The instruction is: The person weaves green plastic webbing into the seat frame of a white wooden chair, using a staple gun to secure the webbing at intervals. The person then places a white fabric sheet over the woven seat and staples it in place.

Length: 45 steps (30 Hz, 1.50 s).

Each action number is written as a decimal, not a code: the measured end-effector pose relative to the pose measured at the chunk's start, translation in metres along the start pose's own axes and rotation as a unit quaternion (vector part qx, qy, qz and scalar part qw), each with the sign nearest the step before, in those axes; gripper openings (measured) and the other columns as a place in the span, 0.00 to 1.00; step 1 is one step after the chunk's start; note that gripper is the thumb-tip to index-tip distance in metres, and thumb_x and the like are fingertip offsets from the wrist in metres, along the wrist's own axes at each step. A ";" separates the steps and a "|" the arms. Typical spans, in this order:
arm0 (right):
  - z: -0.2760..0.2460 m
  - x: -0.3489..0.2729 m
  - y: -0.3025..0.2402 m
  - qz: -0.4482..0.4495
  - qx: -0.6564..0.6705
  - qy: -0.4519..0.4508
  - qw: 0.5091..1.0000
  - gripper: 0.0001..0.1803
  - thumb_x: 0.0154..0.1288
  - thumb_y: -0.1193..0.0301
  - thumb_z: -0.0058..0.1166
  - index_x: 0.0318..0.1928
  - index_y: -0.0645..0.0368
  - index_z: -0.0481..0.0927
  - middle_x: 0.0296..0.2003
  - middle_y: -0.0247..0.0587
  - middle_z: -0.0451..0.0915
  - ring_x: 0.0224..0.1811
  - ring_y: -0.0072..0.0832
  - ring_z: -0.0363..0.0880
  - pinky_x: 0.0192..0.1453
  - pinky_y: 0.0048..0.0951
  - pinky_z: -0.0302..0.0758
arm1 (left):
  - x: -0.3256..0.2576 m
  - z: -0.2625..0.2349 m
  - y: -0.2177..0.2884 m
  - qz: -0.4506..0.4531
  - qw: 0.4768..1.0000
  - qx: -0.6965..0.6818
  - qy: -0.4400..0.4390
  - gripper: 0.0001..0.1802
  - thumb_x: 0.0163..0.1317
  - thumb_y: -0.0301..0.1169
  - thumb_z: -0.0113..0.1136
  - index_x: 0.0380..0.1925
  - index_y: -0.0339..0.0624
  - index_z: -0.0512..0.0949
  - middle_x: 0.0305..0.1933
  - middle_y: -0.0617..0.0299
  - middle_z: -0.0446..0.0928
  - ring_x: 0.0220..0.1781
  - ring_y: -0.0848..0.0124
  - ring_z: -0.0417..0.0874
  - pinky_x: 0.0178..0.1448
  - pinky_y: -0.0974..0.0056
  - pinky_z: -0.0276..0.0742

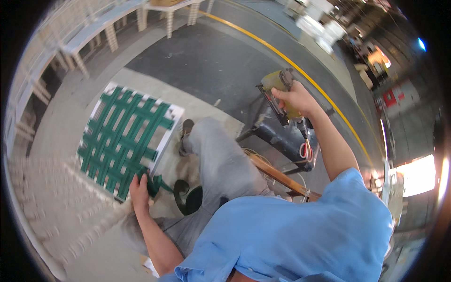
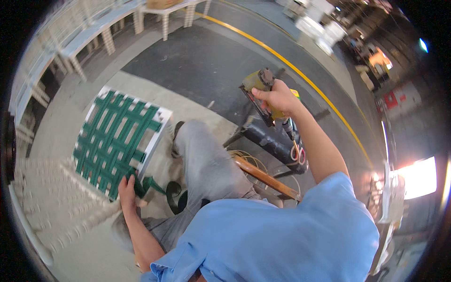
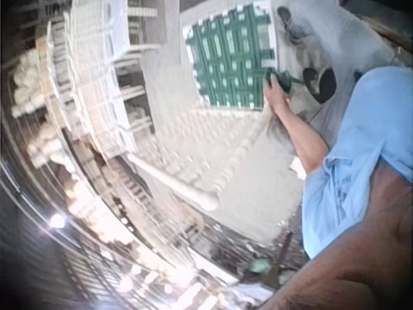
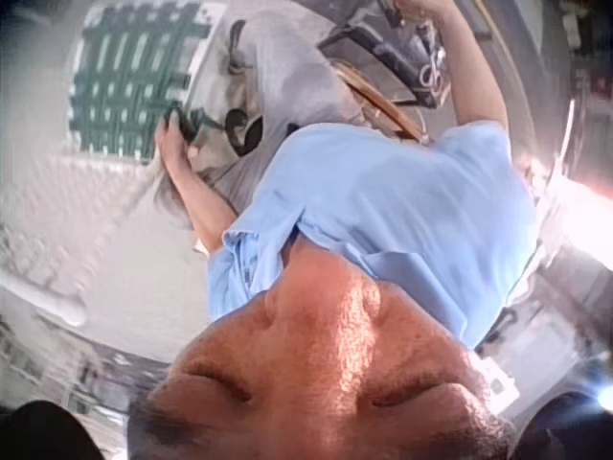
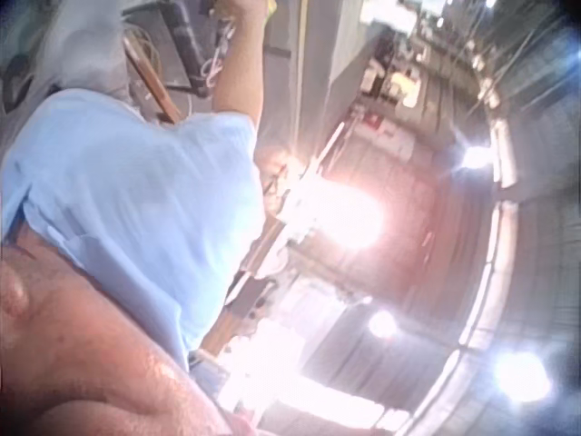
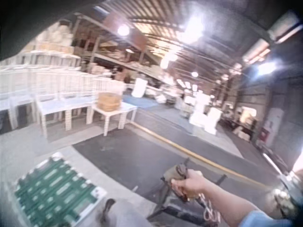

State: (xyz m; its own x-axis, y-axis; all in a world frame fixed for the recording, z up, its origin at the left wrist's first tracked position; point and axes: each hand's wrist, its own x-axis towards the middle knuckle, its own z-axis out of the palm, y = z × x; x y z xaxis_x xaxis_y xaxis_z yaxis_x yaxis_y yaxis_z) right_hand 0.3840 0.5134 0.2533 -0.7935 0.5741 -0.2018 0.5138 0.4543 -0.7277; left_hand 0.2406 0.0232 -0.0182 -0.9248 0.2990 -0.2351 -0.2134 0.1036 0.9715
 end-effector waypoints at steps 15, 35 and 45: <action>-0.020 0.051 0.249 0.301 0.297 -0.089 0.902 0.27 0.65 0.51 0.65 0.50 0.62 0.78 0.39 0.43 0.81 0.34 0.31 0.82 0.35 0.37 0.81 | -0.024 0.026 0.008 -0.055 0.994 0.007 0.099 0.21 0.74 0.30 0.53 0.64 0.37 0.70 0.48 0.64 0.76 0.43 0.75 0.78 0.45 0.68 0.76; -0.049 -0.115 0.310 0.319 0.180 0.085 0.927 0.11 0.58 0.70 0.58 0.40 0.62 0.81 0.23 0.34 0.77 0.20 0.31 0.76 0.20 0.33 0.72 | -0.037 -0.003 -0.002 -0.158 0.934 -0.321 0.006 0.16 0.71 0.41 0.56 0.51 0.43 0.76 0.45 0.56 0.85 0.36 0.70 0.85 0.33 0.59 0.84; 0.003 -0.042 0.142 0.006 0.041 0.018 0.999 0.34 0.61 0.74 0.63 0.68 0.60 0.67 0.38 0.35 0.78 0.36 0.23 0.77 0.41 0.27 0.77 | -0.018 -0.006 0.003 -0.075 0.911 -0.400 0.062 0.15 0.71 0.37 0.55 0.48 0.38 0.80 0.36 0.58 0.85 0.36 0.71 0.86 0.37 0.63 0.84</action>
State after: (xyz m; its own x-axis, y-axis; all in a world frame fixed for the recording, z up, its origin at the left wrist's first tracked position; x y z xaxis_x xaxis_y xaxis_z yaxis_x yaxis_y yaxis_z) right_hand 0.4898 0.5517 0.1567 -0.7752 0.6032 -0.1878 0.4929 0.3914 -0.7771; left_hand 0.2547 0.0124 -0.0113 -0.8842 0.2231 -0.4104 -0.4558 -0.6046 0.6533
